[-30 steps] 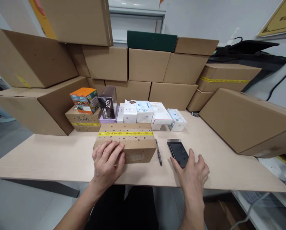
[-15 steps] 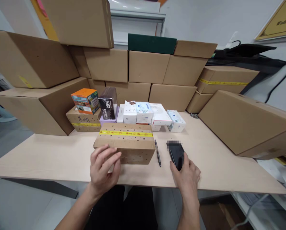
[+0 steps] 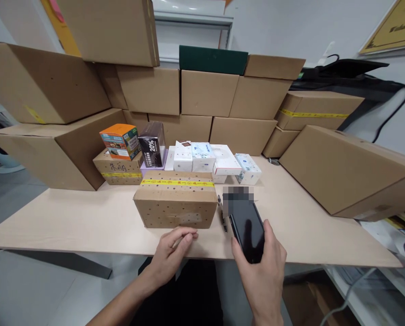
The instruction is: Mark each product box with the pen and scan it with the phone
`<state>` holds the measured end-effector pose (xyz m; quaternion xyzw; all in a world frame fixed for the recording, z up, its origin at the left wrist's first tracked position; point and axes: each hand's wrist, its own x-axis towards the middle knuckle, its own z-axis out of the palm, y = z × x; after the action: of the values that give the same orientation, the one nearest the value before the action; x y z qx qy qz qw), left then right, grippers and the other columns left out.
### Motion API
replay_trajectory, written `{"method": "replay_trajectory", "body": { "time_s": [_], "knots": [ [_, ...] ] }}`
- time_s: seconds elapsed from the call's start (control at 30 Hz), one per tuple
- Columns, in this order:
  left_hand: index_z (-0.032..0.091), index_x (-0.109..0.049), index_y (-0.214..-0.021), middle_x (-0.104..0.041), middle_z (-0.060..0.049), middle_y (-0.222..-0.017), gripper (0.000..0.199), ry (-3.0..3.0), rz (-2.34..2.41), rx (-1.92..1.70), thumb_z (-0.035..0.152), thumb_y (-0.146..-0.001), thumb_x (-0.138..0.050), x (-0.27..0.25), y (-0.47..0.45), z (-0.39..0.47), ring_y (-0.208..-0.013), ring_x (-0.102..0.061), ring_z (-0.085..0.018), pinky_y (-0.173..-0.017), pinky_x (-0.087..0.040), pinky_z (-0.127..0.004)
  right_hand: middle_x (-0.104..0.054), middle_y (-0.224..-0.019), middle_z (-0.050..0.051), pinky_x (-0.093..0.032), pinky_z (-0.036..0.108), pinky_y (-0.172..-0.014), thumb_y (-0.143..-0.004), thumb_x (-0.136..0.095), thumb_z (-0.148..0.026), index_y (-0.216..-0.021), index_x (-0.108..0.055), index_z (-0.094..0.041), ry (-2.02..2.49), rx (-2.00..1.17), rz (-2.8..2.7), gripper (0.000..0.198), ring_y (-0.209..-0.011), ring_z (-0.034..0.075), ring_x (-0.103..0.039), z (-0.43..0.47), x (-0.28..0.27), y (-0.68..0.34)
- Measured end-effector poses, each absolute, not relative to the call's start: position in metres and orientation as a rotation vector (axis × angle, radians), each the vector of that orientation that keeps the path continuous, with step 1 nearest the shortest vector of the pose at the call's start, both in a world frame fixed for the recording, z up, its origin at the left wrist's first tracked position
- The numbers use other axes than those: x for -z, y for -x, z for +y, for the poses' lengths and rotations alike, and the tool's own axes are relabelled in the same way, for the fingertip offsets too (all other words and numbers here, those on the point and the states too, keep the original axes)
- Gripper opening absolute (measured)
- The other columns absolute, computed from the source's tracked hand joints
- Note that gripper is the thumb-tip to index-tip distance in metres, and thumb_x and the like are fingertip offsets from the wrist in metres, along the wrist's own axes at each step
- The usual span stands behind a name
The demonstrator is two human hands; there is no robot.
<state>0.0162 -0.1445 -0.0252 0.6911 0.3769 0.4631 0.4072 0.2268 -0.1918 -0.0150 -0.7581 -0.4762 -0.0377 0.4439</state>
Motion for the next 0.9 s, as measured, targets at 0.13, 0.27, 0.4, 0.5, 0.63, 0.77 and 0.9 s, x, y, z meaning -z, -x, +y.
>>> {"method": "replay_trajectory", "body": {
  "time_s": [0.13,0.27,0.4,0.5,0.63,0.77,0.9],
  "knots": [
    [0.019,-0.071,-0.115,-0.075,-0.011,-0.109,0.035,-1.268,0.801,-1.113,0.042,-0.099,-0.050,0.015,-0.028,-0.148,-0.105,-0.068,-0.023,-0.097,-0.049,-0.035,-0.054,-0.140,0.015,-0.044,0.052,-0.104,-0.080,-0.068,-0.053,-0.151,-0.039,-0.023,1.711,0.176,-1.244,0.082,-0.127,0.034,-0.052,-0.207,0.002,-0.203],
    [0.016,-0.067,-0.125,-0.069,-0.014,-0.125,0.046,-0.884,0.488,-1.171,0.049,-0.096,-0.054,0.005,-0.042,-0.151,-0.118,-0.063,-0.028,-0.104,-0.047,-0.042,-0.053,-0.140,0.014,-0.046,0.051,-0.104,-0.082,-0.071,-0.042,-0.152,-0.036,-0.024,1.533,0.164,-1.401,0.080,-0.128,0.033,-0.052,-0.211,-0.001,-0.182],
    [0.016,-0.068,-0.124,-0.068,-0.011,-0.130,0.049,-0.626,0.322,-1.160,0.054,-0.094,-0.053,-0.011,-0.047,-0.154,-0.128,-0.058,-0.030,-0.114,-0.039,-0.044,-0.055,-0.134,0.015,-0.051,0.051,-0.096,-0.084,-0.071,-0.038,-0.151,-0.034,-0.025,1.442,0.161,-1.517,0.078,-0.123,0.032,-0.055,-0.208,-0.006,-0.159],
    [0.019,-0.069,-0.122,-0.071,-0.008,-0.124,0.046,-0.498,0.307,-1.162,0.052,-0.094,-0.054,-0.019,-0.045,-0.155,-0.129,-0.057,-0.029,-0.118,-0.036,-0.043,-0.055,-0.134,0.016,-0.052,0.053,-0.094,-0.084,-0.071,-0.037,-0.151,-0.034,-0.025,1.416,0.196,-1.545,0.077,-0.122,0.033,-0.055,-0.204,-0.010,-0.147],
    [0.017,-0.070,-0.120,-0.073,-0.008,-0.121,0.044,-0.449,0.257,-1.146,0.049,-0.094,-0.054,-0.023,-0.042,-0.154,-0.130,-0.057,-0.029,-0.119,-0.035,-0.044,-0.055,-0.134,0.016,-0.052,0.053,-0.093,-0.085,-0.070,-0.039,-0.151,-0.034,-0.025,1.427,0.209,-1.546,0.077,-0.123,0.033,-0.055,-0.201,-0.011,-0.141],
    [0.016,-0.070,-0.121,-0.073,-0.009,-0.121,0.044,-0.451,0.246,-1.150,0.048,-0.094,-0.054,-0.026,-0.041,-0.151,-0.129,-0.058,-0.030,-0.118,-0.036,-0.046,-0.055,-0.135,0.016,-0.051,0.054,-0.095,-0.085,-0.070,-0.041,-0.152,-0.033,-0.026,1.442,0.208,-1.547,0.078,-0.123,0.033,-0.054,-0.198,-0.014,-0.139],
    [0.016,-0.069,-0.122,-0.072,-0.009,-0.123,0.044,-0.443,0.232,-1.168,0.046,-0.097,-0.048,-0.029,-0.041,-0.147,-0.129,-0.057,-0.030,-0.118,-0.036,-0.046,-0.056,-0.134,0.016,-0.050,0.055,-0.095,-0.085,-0.070,-0.043,-0.153,-0.032,-0.025,1.438,0.237,-1.551,0.079,-0.122,0.033,-0.054,-0.194,-0.018,-0.136]
  ]
}}
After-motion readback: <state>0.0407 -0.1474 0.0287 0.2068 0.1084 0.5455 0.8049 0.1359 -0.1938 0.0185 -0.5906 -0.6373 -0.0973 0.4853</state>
